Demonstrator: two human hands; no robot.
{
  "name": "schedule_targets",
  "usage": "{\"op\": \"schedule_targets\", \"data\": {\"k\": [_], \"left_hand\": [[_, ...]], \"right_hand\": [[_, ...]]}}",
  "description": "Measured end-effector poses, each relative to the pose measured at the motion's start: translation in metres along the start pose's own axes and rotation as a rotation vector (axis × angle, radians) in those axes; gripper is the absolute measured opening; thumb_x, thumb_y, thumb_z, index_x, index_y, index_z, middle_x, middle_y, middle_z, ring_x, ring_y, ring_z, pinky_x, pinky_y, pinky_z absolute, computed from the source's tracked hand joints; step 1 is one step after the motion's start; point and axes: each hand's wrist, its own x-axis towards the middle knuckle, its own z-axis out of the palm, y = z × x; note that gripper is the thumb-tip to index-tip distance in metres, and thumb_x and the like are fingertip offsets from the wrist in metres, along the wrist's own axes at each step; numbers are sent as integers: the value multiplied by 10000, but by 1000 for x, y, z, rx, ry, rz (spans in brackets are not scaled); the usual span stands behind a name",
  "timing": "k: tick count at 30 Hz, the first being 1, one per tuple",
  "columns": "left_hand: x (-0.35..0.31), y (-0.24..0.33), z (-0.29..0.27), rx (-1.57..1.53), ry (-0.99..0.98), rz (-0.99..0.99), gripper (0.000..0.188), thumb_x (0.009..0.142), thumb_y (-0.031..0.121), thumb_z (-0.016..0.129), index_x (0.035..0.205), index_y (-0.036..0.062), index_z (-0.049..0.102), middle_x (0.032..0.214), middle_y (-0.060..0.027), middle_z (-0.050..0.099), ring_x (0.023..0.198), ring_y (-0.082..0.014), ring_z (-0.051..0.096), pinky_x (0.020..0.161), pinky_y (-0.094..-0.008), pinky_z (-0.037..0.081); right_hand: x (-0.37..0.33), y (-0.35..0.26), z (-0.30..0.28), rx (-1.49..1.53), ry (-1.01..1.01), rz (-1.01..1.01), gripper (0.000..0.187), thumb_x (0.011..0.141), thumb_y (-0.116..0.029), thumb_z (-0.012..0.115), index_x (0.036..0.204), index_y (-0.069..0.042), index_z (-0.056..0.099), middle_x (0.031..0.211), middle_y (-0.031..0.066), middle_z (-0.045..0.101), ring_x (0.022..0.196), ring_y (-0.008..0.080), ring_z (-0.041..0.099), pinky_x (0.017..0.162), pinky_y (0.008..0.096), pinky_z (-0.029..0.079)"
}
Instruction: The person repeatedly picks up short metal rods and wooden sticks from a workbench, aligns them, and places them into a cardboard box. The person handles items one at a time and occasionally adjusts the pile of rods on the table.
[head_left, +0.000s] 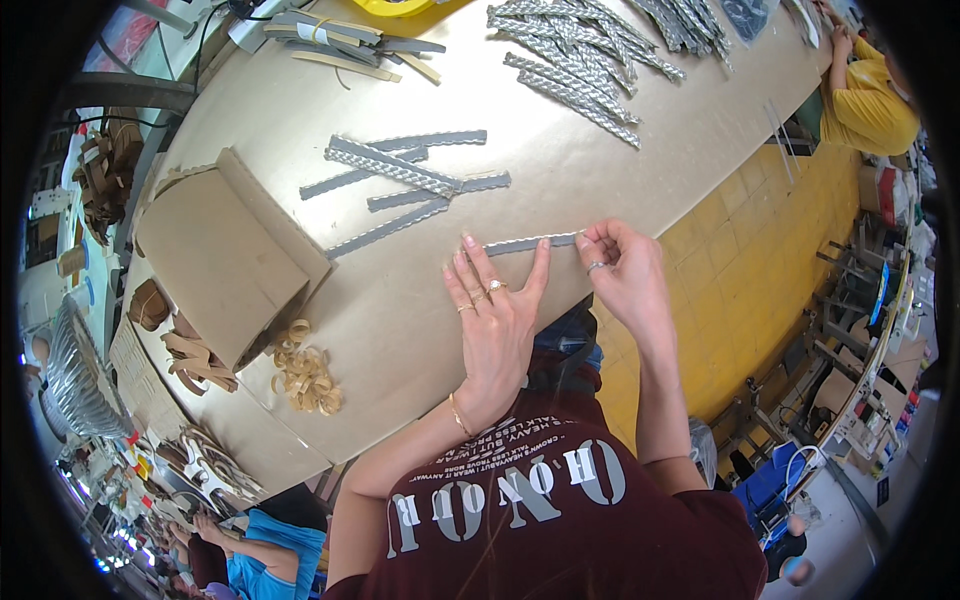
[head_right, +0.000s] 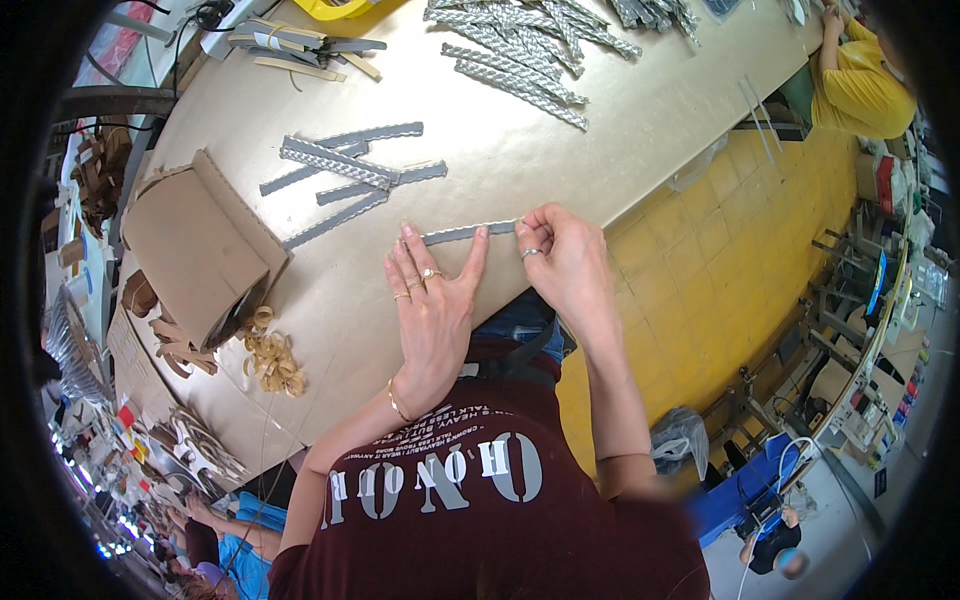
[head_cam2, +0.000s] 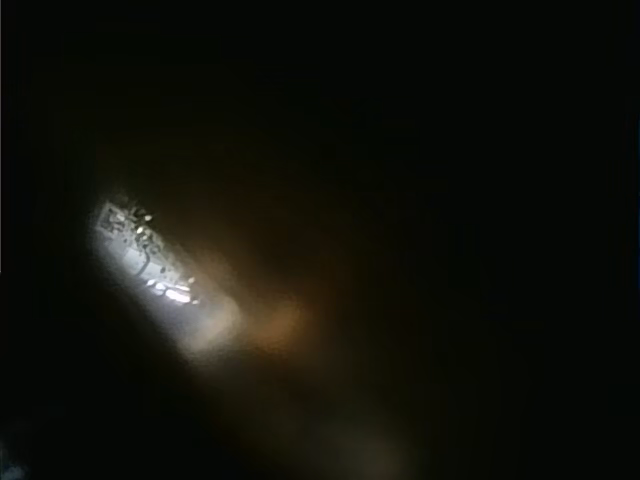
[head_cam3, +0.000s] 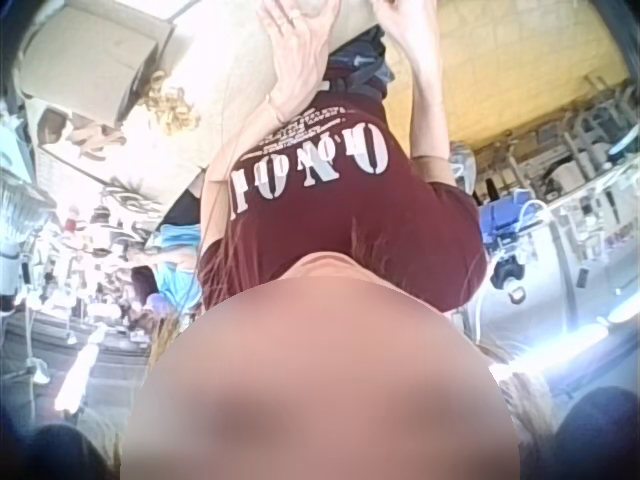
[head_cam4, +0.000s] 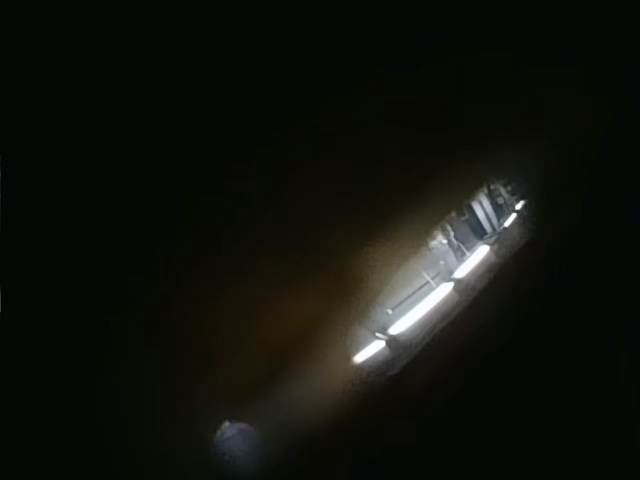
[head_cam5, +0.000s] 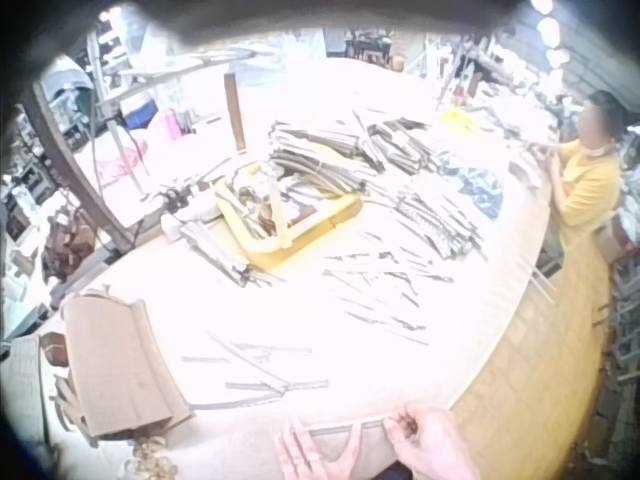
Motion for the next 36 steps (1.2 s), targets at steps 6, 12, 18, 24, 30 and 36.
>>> {"op": "schedule_targets", "data": {"k": [6,12,18,24,30,36], "left_hand": [[1,0,-6,-95,-5,-37,732,909,62,506,1548,358,308,1450,-392,392,1297,-479,500,1148,-544,305],[3,13,-7,-426,22,78,696,888,62,518,1552,181,344,1592,-203,303,1447,-423,322,1183,-532,243],[7,22,2,-310,44,115,616,928,150,522,1510,21,365,1598,-191,294,1457,-413,306,1207,-483,217],[8,23,1,-327,46,108,615,934,154,524,1512,26,361,1588,-214,300,1459,-429,294,1207,-489,217],[8,23,2,-475,17,94,650,911,53,486,1537,34,315,1608,-216,247,1479,-448,226,1213,-520,169],[8,24,2,-432,9,97,641,918,58,477,1538,37,315,1607,-213,251,1481,-442,227,1214,-518,167]], "right_hand": [[-1,-1,5,-53,49,-43,148,897,-91,678,872,53,654,626,56,601,564,105,536,525,281,439],[0,-3,2,-76,21,4,133,864,-106,687,855,25,672,673,135,666,612,250,669,629,358,538],[-5,3,5,-6,106,-151,111,866,-79,691,848,25,658,731,141,664,637,254,668,627,354,533],[-11,10,7,-30,128,-297,98,878,-58,675,900,30,639,834,146,658,681,262,660,638,355,528],[-7,15,7,-19,159,-242,93,884,-57,665,906,30,640,840,146,657,687,264,655,647,364,526],[-6,14,9,-49,164,-229,94,884,-61,664,897,28,637,829,143,649,677,262,650,649,371,525]]}}
